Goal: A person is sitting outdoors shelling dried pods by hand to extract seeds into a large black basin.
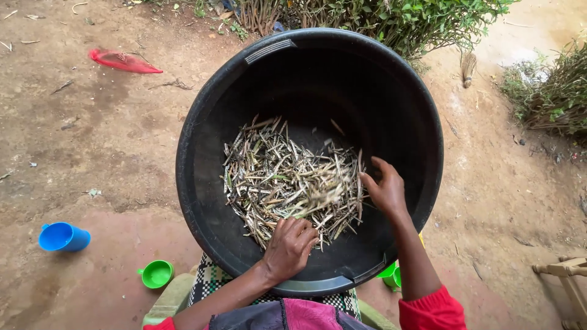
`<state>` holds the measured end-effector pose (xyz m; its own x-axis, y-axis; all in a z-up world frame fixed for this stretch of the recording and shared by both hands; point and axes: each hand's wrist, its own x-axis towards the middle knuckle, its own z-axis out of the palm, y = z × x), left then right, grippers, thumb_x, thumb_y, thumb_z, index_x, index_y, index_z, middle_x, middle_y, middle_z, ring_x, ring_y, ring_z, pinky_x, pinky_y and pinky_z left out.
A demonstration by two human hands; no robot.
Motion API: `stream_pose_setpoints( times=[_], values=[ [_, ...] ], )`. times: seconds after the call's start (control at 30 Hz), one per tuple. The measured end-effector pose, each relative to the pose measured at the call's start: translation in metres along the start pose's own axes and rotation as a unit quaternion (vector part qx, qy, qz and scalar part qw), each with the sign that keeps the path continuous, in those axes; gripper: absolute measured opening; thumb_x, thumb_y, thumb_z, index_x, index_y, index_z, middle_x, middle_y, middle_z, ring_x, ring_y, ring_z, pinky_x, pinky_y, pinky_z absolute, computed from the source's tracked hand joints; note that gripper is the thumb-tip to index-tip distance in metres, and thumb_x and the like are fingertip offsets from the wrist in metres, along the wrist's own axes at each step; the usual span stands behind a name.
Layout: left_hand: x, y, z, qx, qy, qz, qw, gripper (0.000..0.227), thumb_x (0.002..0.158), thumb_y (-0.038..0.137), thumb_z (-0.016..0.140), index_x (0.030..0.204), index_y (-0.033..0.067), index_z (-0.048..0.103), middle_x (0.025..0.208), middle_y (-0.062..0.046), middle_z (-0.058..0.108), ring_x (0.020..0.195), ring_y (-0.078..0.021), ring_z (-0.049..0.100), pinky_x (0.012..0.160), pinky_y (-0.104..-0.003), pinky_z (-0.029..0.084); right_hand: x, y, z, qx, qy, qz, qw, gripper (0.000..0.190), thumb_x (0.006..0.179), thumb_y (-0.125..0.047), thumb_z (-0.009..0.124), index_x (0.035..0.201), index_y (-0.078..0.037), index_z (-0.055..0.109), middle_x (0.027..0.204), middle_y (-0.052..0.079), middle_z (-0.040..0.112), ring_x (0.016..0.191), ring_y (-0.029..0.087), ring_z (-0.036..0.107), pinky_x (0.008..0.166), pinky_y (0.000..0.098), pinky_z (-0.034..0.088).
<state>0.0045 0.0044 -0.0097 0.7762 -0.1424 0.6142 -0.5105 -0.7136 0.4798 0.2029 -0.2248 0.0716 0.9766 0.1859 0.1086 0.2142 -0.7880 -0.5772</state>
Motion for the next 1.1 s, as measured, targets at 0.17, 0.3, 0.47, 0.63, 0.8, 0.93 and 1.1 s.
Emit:
stream_pose_setpoints(
  times=[0.17,0.3,0.47,0.63,0.8,0.93,1.1],
  values=[
    [-0.003,-0.001,0.005,0.015,-0.027,-0.006,1.000,0.017,0.093,0.012,0.080,0.104,0.0084,0.068,0.108,-0.011,0.065,0.097,-0.0287,0.058,0.083,-0.042,0.045,-0.027,0.020,0.017,-0.116,-0.034,-0.032,0.992,0.073,0.091,-0.046,0.077,0.147,-0.006,0.053,0.138,0.023,0.063,0.126,0.041,0.062,0.101,0.0525,0.051],
    [-0.016,-0.009,0.023,0.104,-0.118,-0.056,0.986,0.037,0.096,0.032,0.076,0.127,0.0140,0.065,0.120,-0.011,0.063,0.108,-0.0289,0.058,0.089,-0.045,0.043,-0.066,0.015,0.082,-0.076,-0.202,0.010,0.976,0.126,0.073,-0.047,0.097,0.167,-0.017,0.018,0.150,0.032,0.039,0.131,0.052,0.056,0.106,0.0486,0.052],
    [-0.013,-0.012,0.024,0.170,-0.162,-0.120,0.965,0.104,0.073,0.060,0.096,0.151,0.0123,0.046,0.150,-0.022,0.047,0.124,-0.0376,0.055,0.096,-0.051,0.046,-0.101,-0.051,0.064,0.101,-0.131,-0.124,0.978,0.108,0.084,-0.032,0.088,0.168,-0.015,0.022,0.169,0.019,0.032,0.156,0.039,0.036,0.119,0.0552,0.039],
    [-0.011,-0.014,0.017,0.121,-0.123,-0.131,0.976,0.095,0.087,0.038,0.088,0.160,0.0067,0.038,0.147,-0.026,0.049,0.125,-0.0405,0.057,0.096,-0.050,0.048,-0.082,-0.037,0.042,0.061,-0.028,-0.106,0.992,0.100,0.090,-0.043,0.079,0.168,-0.015,0.022,0.169,0.023,0.030,0.158,0.039,0.031,0.123,0.0528,0.033],
    [0.016,0.013,-0.009,-0.096,0.117,-0.275,0.949,0.078,0.086,0.015,0.079,0.151,0.0076,0.036,0.158,-0.020,0.039,0.151,-0.0357,0.037,0.129,-0.051,0.027,-0.090,-0.049,0.089,0.084,-0.211,0.157,0.961,0.140,0.070,-0.043,0.093,0.170,-0.027,-0.004,0.179,0.019,-0.003,0.165,0.040,-0.003,0.126,0.0693,0.019],
    [0.016,0.000,-0.012,-0.220,0.106,-0.396,0.885,0.099,0.094,0.052,0.067,0.165,0.0135,0.010,0.177,-0.018,0.005,0.163,-0.0362,0.008,0.128,-0.060,0.019,-0.094,-0.045,0.108,0.116,-0.079,-0.015,0.990,0.089,0.074,-0.001,0.061,0.156,-0.027,0.038,0.151,0.019,0.056,0.130,0.041,0.059,0.101,0.0518,0.049],
    [0.027,0.004,-0.023,-0.376,-0.004,-0.582,0.721,0.112,0.090,0.044,0.073,0.170,0.0263,-0.004,0.179,-0.010,0.010,0.163,-0.0318,0.022,0.127,-0.052,0.032,-0.094,-0.054,0.098,0.118,-0.006,-0.103,0.988,0.073,0.086,0.006,0.053,0.156,-0.014,0.045,0.157,0.017,0.056,0.143,0.045,0.053,0.111,0.0559,0.045]
  ],
)
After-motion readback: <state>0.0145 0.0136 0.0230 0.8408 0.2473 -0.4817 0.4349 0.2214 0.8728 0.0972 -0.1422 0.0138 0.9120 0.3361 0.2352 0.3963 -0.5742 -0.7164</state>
